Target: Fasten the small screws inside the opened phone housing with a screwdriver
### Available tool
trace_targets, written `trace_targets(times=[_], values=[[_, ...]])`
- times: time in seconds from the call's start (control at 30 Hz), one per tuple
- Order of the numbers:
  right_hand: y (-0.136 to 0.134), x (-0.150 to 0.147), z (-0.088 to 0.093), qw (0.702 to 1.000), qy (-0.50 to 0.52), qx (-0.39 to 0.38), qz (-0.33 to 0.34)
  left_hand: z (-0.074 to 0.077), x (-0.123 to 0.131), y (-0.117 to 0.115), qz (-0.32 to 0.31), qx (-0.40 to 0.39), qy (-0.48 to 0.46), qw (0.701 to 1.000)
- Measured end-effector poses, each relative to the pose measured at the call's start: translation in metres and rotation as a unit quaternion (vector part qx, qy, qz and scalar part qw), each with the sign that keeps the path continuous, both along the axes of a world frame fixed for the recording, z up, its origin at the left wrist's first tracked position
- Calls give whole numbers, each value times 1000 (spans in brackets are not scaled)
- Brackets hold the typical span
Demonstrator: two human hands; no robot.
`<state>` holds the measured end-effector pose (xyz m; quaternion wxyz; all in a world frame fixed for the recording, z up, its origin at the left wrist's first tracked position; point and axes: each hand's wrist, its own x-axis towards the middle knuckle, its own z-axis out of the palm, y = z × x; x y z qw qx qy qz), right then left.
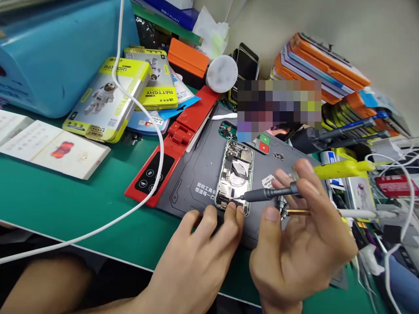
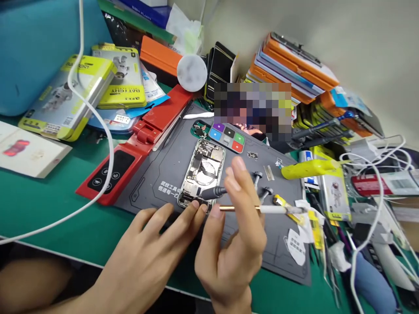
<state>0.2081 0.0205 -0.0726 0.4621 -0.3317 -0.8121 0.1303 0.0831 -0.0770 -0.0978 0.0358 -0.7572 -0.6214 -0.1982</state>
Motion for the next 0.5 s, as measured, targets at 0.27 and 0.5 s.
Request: trace_targets(times=[0.27,0.5], values=[[0,1,-3,998,6,37,-46,-2,-3,4,-4,8,-17,1000],[3,4,-5,998,6,53,-39,-2,-3,3,-3,6,-29,1000]])
